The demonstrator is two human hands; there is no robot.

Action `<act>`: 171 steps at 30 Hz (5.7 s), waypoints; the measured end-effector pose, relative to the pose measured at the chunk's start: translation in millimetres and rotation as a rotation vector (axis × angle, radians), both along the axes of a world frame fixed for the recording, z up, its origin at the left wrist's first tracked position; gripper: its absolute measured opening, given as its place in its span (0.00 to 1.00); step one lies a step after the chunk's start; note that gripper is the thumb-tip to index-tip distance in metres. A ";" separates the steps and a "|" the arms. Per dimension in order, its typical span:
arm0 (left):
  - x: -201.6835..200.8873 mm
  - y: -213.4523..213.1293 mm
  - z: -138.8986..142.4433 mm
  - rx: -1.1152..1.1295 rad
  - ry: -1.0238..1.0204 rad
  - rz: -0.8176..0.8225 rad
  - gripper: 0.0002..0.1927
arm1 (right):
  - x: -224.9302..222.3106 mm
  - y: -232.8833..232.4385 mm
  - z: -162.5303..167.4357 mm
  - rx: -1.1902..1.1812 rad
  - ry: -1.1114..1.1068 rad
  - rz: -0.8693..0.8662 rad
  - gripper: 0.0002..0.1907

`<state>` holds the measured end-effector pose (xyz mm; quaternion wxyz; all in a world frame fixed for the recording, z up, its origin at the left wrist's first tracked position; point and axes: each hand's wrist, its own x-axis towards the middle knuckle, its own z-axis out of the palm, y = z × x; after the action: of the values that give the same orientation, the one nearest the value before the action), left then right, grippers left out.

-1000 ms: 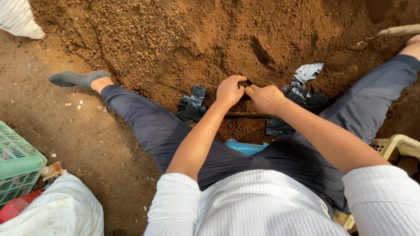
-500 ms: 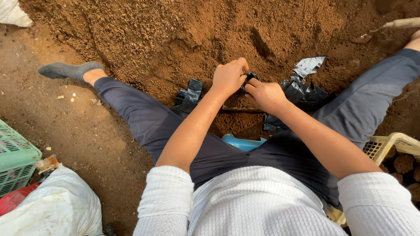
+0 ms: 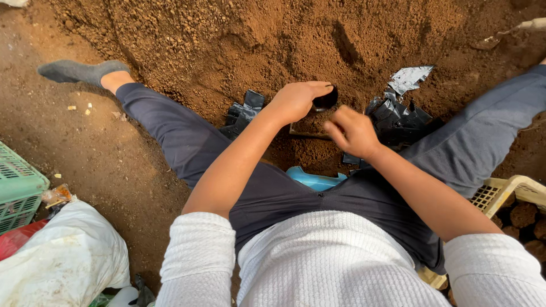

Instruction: The person sits on the ground and repeatedly fills small black plastic nursery bags with soil from a large pile. They open each bag, scoop soil with their hands, pack it in, and place the filled bags into a nearby crate.

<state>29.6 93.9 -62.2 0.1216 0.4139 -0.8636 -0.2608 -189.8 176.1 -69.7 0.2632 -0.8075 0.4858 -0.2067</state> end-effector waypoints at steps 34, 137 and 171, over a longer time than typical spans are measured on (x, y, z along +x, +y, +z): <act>21.4 -62.5 15.7 0.149 0.250 0.283 0.14 | 22.9 -230.1 -63.8 1.139 -1.035 -0.675 0.16; 37.0 59.4 -32.9 1.133 1.705 0.267 0.42 | 47.9 -69.3 25.5 0.804 -0.670 -0.164 0.09; -74.0 -207.3 -91.3 0.954 0.468 0.813 0.42 | 43.2 -297.6 -98.2 0.814 -0.993 -0.638 0.26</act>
<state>-44.4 -113.4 -153.5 0.1980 0.6474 -0.3798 -0.6304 -146.6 -121.5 -167.9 0.6603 -0.2744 0.5597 -0.4190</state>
